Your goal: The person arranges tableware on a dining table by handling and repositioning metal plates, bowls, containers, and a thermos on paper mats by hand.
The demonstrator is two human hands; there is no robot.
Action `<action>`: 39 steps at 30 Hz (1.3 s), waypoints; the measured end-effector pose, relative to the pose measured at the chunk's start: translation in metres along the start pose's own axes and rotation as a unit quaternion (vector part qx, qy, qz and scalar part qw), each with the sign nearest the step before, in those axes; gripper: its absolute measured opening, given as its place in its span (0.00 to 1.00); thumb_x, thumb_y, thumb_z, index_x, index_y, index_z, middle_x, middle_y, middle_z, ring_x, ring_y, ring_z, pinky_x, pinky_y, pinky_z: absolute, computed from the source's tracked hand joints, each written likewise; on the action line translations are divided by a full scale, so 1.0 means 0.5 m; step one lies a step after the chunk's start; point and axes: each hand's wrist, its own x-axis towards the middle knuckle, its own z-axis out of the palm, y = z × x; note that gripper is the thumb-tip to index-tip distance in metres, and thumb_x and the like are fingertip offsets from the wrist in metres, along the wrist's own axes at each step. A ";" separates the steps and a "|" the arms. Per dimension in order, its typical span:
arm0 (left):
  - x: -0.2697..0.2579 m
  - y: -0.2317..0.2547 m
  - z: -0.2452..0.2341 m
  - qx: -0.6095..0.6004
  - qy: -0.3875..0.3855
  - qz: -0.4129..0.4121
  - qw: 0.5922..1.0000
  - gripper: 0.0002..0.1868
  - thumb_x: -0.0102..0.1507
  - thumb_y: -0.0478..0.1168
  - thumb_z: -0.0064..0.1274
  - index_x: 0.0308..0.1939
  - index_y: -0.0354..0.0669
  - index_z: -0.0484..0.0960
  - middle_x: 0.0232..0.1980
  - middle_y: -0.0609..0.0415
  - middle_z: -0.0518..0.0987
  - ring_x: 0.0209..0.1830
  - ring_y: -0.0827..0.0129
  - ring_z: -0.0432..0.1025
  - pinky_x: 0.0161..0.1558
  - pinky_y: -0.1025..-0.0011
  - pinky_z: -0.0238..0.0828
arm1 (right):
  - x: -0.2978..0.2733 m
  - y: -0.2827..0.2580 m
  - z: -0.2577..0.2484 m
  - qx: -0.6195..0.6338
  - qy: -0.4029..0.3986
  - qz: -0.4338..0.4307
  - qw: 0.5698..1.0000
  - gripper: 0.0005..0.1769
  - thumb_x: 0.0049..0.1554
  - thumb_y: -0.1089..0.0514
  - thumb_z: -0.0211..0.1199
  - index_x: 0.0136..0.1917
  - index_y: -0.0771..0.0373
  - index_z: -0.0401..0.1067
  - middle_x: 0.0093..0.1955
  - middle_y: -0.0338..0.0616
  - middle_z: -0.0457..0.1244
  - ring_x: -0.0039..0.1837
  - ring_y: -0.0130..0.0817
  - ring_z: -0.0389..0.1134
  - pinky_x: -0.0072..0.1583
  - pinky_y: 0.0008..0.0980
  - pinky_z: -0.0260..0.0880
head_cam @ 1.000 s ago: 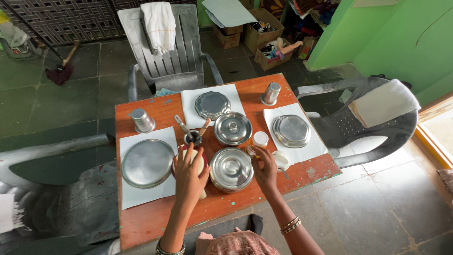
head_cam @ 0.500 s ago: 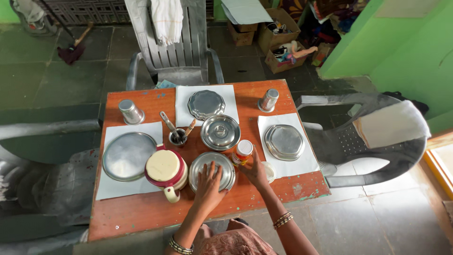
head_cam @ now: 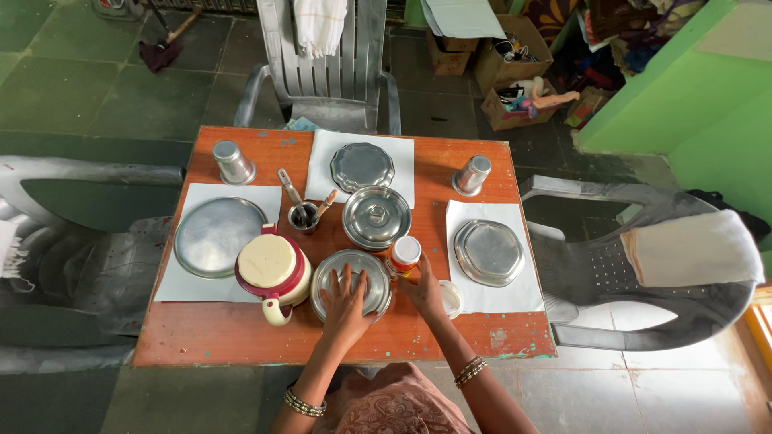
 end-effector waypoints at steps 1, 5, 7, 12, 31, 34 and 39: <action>-0.002 0.003 0.002 0.007 -0.009 -0.008 1.000 0.53 0.52 0.50 0.72 0.75 0.50 0.58 0.82 0.41 0.40 0.82 0.36 0.33 0.70 0.26 0.38 | 0.001 0.002 0.001 0.000 -0.002 -0.001 1.000 0.46 0.53 0.63 0.67 0.79 0.59 0.48 0.70 0.52 0.65 0.57 0.40 0.76 0.53 0.36 0.77; -0.016 0.011 0.005 0.030 -0.016 -0.019 0.999 0.56 0.50 0.51 0.74 0.76 0.52 0.56 0.82 0.40 0.37 0.81 0.35 0.31 0.70 0.25 0.34 | 0.008 0.009 0.005 0.001 0.004 -0.016 1.000 0.46 0.52 0.62 0.67 0.78 0.59 0.48 0.69 0.50 0.64 0.54 0.40 0.77 0.51 0.36 0.77; -0.023 0.015 0.006 0.058 -0.036 -0.026 0.997 0.60 0.48 0.52 0.76 0.77 0.54 0.53 0.82 0.39 0.37 0.82 0.34 0.30 0.70 0.24 0.32 | 0.012 0.005 0.005 -0.015 0.008 -0.032 0.999 0.46 0.51 0.62 0.68 0.78 0.60 0.49 0.69 0.50 0.66 0.53 0.41 0.77 0.51 0.36 0.76; -0.031 0.011 0.027 0.080 -0.003 -0.007 0.997 0.65 0.45 0.49 0.78 0.79 0.56 0.51 0.81 0.37 0.38 0.80 0.31 0.30 0.70 0.22 0.30 | 0.014 -0.015 0.004 -0.051 0.009 -0.004 0.999 0.47 0.51 0.59 0.70 0.78 0.58 0.51 0.63 0.51 0.69 0.51 0.43 0.77 0.51 0.37 0.75; -0.004 0.006 0.039 0.106 0.018 0.004 0.994 0.60 0.46 0.45 0.76 0.77 0.67 0.55 0.83 0.42 0.37 0.81 0.33 0.28 0.72 0.25 0.26 | 0.020 0.049 -0.027 -0.054 -0.005 -0.047 0.997 0.50 0.52 0.57 0.69 0.80 0.59 0.46 0.72 0.54 0.62 0.61 0.47 0.74 0.57 0.40 0.76; -0.006 0.005 0.042 0.098 0.036 0.011 0.994 0.60 0.46 0.45 0.76 0.77 0.68 0.56 0.83 0.42 0.38 0.81 0.34 0.29 0.72 0.25 0.27 | 0.017 0.051 -0.036 -0.056 -0.011 -0.039 0.998 0.52 0.52 0.57 0.71 0.81 0.58 0.44 0.75 0.54 0.60 0.62 0.47 0.73 0.57 0.40 0.75; -0.009 0.006 0.038 0.098 0.035 0.014 0.994 0.60 0.46 0.45 0.76 0.76 0.68 0.55 0.83 0.41 0.39 0.81 0.33 0.29 0.72 0.25 0.27 | 0.005 0.072 -0.066 -0.100 0.008 -0.096 0.990 0.54 0.51 0.58 0.73 0.82 0.56 0.44 0.75 0.59 0.56 0.64 0.50 0.70 0.58 0.40 0.74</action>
